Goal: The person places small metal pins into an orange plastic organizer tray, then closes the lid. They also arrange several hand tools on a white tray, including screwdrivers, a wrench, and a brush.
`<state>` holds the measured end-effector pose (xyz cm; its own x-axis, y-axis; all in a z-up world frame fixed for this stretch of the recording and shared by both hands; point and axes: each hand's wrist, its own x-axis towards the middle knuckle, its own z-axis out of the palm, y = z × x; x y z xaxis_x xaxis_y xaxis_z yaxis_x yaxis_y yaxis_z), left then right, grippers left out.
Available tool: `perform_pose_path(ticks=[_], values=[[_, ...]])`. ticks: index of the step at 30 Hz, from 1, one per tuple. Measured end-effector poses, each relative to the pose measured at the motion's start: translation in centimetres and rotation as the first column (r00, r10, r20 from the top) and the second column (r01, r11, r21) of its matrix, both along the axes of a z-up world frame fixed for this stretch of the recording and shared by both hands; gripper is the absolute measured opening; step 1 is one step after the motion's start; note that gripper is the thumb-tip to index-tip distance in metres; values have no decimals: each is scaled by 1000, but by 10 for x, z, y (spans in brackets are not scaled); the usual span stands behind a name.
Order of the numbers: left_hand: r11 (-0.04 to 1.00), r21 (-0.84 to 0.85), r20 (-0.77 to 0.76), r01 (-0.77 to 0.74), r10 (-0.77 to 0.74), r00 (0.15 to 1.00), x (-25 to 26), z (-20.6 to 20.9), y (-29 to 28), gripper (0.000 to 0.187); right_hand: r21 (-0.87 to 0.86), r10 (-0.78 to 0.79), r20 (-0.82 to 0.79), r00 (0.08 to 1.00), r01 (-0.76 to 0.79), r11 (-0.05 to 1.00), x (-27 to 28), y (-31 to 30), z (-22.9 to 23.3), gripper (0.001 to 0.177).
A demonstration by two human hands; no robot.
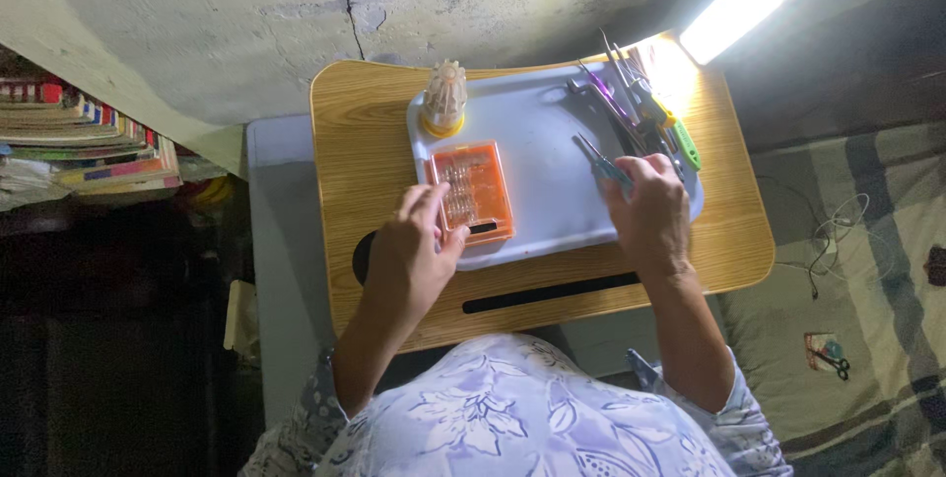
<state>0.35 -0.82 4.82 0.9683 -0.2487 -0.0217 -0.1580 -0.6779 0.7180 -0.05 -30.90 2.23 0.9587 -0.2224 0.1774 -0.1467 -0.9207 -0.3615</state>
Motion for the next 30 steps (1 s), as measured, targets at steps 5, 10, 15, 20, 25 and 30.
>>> perform_pose_path(ticks=[5, 10, 15, 20, 25, 30], values=[[997, 31, 190, 73, -77, 979, -10, -1, -8, 50, -103, 10, 43, 999, -5, 995, -6, -5, -2, 29], [993, 15, 134, 121, -122, 984, -12, 3, -16, 49, -94, -10, 10, 1000, 11, 996, -5, -5, -4, 30], [980, -46, 157, 194, -185, 970, -14, 6, -17, 43, -99, -23, 7, 1000, 24, 995, -4, -7, -11, 27], [968, -20, 167, 252, -245, 955, -18, 8, -15, 44, -52, -15, 9, 1000, 16, 999, -5, 0, -19, 24], [964, -36, 154, 263, -255, 955, -22, 7, -8, 45, 202, 79, -68, 995, -64, 977, -3, 23, -21, 24], [965, -67, 134, 255, -245, 960, -26, 7, 6, 41, 325, 66, -78, 995, -37, 945, -2, 52, -13, 32]])
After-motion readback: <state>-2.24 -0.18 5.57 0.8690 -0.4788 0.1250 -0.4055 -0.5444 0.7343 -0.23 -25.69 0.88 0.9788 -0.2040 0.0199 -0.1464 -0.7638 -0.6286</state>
